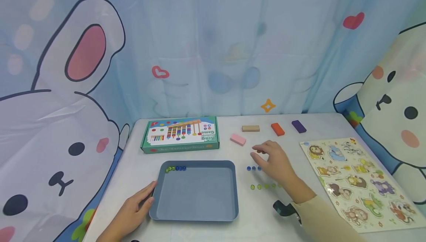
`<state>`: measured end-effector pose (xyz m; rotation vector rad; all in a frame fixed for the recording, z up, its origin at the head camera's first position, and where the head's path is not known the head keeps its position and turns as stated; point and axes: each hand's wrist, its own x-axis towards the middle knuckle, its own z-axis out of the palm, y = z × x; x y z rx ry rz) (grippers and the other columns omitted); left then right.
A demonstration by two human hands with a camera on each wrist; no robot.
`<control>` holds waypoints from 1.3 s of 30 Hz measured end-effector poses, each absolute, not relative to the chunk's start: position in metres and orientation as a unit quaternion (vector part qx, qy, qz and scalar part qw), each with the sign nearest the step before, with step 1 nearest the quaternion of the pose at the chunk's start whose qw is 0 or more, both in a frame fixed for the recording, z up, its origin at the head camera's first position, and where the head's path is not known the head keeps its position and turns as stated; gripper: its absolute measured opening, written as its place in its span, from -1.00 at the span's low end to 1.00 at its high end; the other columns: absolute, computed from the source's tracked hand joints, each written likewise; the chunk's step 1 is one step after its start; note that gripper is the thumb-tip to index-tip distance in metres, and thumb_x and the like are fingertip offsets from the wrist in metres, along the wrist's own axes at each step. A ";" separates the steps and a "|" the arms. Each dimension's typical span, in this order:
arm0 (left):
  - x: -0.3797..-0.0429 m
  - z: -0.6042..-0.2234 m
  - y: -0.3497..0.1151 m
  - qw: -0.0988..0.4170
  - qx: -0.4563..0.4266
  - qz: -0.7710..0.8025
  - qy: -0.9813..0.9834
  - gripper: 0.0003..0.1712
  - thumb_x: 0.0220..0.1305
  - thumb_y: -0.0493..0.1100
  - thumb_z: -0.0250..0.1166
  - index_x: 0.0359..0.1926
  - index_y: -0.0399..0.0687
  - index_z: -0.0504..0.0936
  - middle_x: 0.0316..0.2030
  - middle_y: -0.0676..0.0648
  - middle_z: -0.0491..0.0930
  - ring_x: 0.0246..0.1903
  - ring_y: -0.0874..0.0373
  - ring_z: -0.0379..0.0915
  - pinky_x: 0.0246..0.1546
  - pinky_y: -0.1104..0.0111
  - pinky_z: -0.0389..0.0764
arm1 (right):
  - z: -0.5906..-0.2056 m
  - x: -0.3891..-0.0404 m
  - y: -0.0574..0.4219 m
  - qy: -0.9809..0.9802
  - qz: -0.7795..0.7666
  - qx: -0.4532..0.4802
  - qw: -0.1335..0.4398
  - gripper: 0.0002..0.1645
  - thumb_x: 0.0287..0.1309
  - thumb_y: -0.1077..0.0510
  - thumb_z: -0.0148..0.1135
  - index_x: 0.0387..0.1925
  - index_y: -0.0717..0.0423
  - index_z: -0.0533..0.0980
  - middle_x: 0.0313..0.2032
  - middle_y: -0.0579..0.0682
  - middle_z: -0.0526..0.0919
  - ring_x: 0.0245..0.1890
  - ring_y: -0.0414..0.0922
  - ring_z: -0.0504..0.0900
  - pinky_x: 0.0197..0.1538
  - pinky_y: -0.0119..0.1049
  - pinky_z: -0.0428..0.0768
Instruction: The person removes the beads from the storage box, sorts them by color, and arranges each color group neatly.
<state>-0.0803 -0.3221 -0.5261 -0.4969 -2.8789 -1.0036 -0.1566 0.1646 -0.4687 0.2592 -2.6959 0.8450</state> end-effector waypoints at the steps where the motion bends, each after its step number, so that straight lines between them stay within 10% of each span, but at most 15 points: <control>1: -0.080 -0.526 -0.322 0.026 -0.160 -0.324 -0.932 -0.42 0.60 -0.02 0.19 0.52 -0.03 0.41 0.47 -0.07 0.46 0.43 -0.02 0.40 0.37 0.76 0.23 | -0.465 -0.158 0.154 -0.936 0.297 0.106 0.155 -0.68 0.26 0.05 0.49 0.00 0.08 0.73 -0.16 0.02 0.73 -0.08 -0.04 0.62 -0.08 -0.09 0.70; 12: -0.079 -0.522 -0.320 0.008 -0.140 -0.316 -0.938 -0.42 0.60 -0.01 0.18 0.53 -0.01 0.40 0.48 -0.04 0.45 0.44 0.00 0.40 0.40 0.07 0.55 | -0.459 -0.173 0.041 -0.926 0.286 0.229 0.090 -0.66 0.28 -0.06 0.47 -0.01 0.01 0.76 -0.19 -0.10 0.71 -0.12 -0.21 0.55 -0.06 -0.26 0.69; 39: -0.079 -0.524 -0.319 0.007 -0.149 -0.333 -0.931 -0.42 0.58 -0.02 0.21 0.51 -0.03 0.43 0.48 -0.03 0.44 0.45 0.02 0.41 0.42 0.14 0.53 | -0.501 -0.174 -0.065 -0.915 0.227 0.332 0.003 -0.49 0.36 -0.08 0.38 0.22 0.07 0.66 0.07 -0.06 0.71 0.09 -0.17 0.63 0.21 -0.32 0.69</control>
